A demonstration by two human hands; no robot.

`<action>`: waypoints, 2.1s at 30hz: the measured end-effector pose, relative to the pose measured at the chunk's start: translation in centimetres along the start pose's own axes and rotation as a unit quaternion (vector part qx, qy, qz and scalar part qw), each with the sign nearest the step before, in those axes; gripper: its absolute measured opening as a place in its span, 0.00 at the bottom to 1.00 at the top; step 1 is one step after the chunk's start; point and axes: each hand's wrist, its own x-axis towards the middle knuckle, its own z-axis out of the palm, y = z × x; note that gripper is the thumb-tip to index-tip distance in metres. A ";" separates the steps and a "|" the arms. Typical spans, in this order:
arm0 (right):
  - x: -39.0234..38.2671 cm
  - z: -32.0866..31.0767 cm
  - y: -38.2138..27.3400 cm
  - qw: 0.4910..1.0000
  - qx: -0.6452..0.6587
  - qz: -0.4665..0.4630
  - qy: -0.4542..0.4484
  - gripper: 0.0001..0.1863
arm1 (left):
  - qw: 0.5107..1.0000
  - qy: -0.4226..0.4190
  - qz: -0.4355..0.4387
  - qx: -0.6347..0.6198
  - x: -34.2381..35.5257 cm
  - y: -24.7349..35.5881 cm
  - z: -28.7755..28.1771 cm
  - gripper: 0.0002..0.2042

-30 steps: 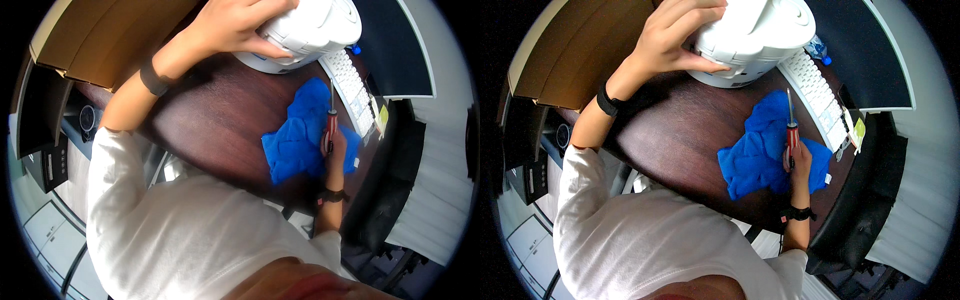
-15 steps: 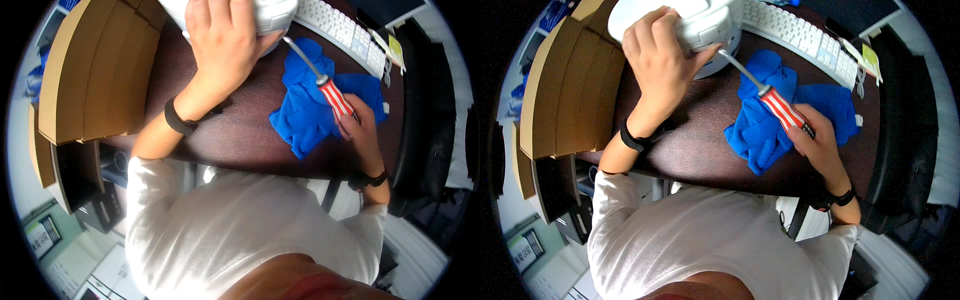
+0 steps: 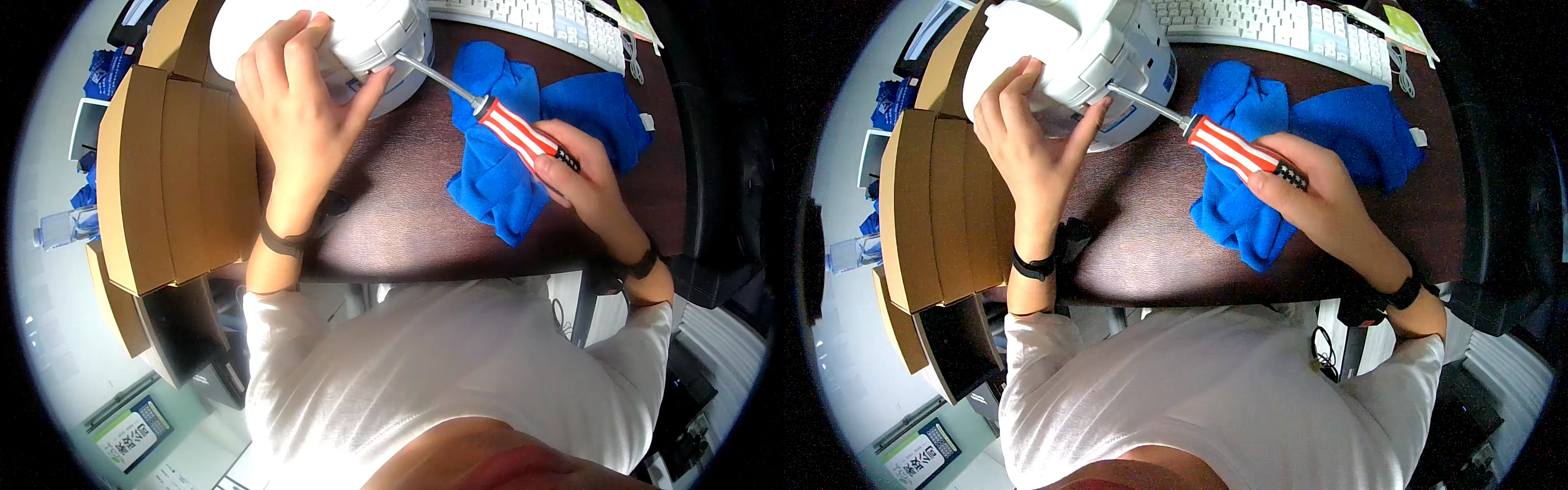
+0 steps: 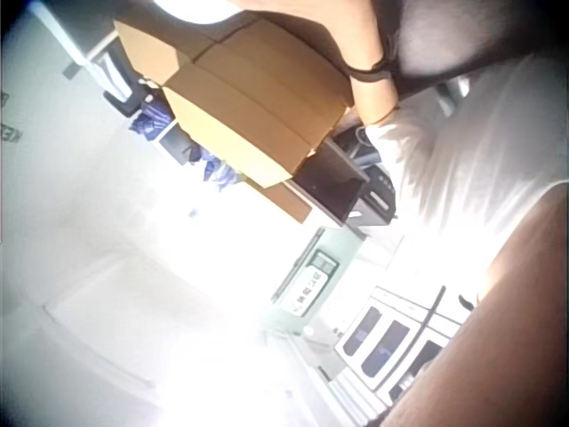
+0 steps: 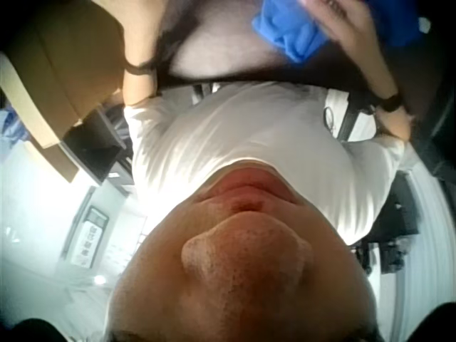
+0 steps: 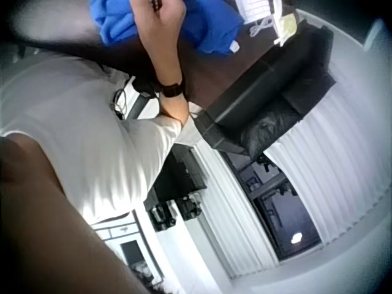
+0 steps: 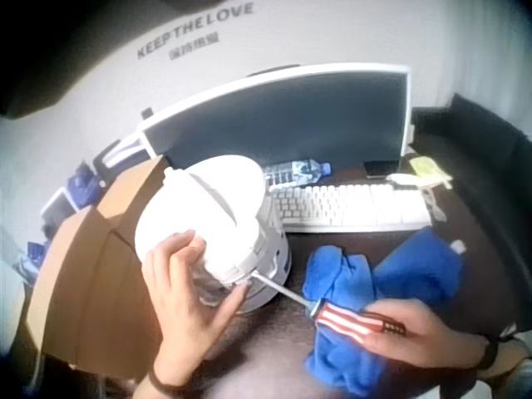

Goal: The person uses a screwdriver to remove screws from the bottom and sides of a white rice cooker, then flips it upright and continues unscrewing the lid. The person also briefly uses the screwdriver on a white keyboard. The task appears to be disassembly or repair of the rice cooker.

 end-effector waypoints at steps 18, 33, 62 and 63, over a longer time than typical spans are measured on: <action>-1.5 2.3 -1.2 0.866 -0.410 -0.209 0.197 0.22 | 0.998 0.057 0.013 -0.025 -0.3 -1.1 1.8 0.32; -1.0 1.8 -1.3 0.902 0.386 0.187 0.037 0.20 | 0.998 0.068 0.000 -0.008 -0.3 -0.7 2.0 0.34; -1.8 2.3 -1.8 0.910 0.377 0.105 0.139 0.21 | 0.997 0.071 -0.030 0.023 -0.4 0.6 2.1 0.34; -1.5 1.3 -1.2 0.935 0.341 0.060 0.079 0.21 | 0.997 0.071 -0.031 0.023 -0.4 0.6 2.1 0.34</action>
